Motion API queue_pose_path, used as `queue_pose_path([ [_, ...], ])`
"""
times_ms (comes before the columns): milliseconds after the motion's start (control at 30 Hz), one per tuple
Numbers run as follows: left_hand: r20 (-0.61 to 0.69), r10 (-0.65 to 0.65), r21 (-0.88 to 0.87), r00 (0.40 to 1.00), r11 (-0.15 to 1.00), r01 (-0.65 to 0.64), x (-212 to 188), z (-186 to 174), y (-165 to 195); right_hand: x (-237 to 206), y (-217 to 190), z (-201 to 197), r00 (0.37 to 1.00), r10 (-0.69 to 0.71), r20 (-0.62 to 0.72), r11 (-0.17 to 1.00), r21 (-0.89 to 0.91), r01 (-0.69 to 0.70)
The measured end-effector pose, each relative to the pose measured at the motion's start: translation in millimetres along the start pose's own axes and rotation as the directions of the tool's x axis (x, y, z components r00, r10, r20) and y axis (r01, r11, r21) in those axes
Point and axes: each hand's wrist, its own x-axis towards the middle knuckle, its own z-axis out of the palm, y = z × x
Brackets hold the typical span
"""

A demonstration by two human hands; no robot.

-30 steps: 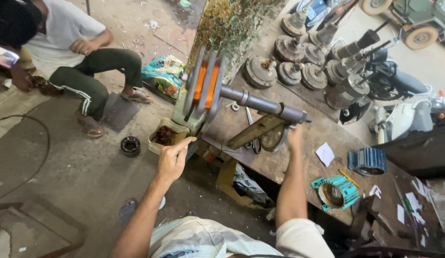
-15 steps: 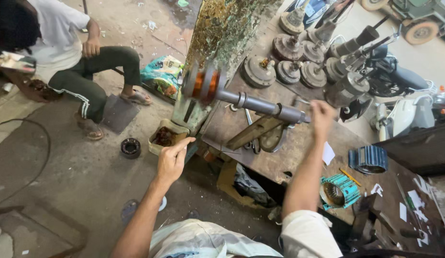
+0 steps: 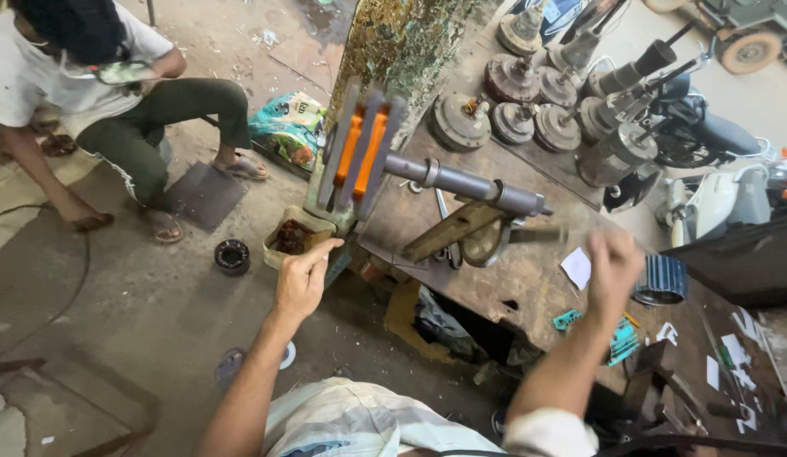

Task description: The person operates a manual coil winding machine to wrap copper wire around a laminated core. They then cut the wire, remove the finished coil, and place it into a motor housing.

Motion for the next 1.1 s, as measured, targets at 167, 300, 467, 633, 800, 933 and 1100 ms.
queue_pose_path([
  [167,0.027,-0.038,0.005,0.999,0.999,0.037,-4,2,-6,78,37,108,0.986,0.166,0.028,0.980,0.105,-0.168],
  [300,0.031,-0.021,-0.005,0.999,1.000,0.022,-5,4,-9,11,44,154,0.989,0.146,0.026,0.943,0.298,-0.147],
  [467,-0.008,0.055,-0.015,0.998,0.998,-0.055,7,5,-13,-87,40,124,0.978,0.141,0.155,0.988,-0.080,-0.130],
  [633,0.018,0.022,-0.006,1.000,1.000,-0.022,17,11,-16,-114,30,97,0.924,0.279,0.262,0.960,-0.049,-0.276],
  [800,0.039,0.076,-0.048,0.996,0.996,-0.074,14,14,-14,-114,37,104,0.938,0.270,0.216,0.963,-0.050,-0.266],
  [933,0.075,-0.011,-0.072,0.997,0.997,0.016,5,2,-12,-115,46,105,0.935,0.297,0.193,0.955,-0.075,-0.288],
  [1100,0.304,-0.374,0.131,0.876,0.927,0.351,-8,-13,-14,-122,39,103,0.986,0.149,0.081,0.977,-0.165,-0.134],
])
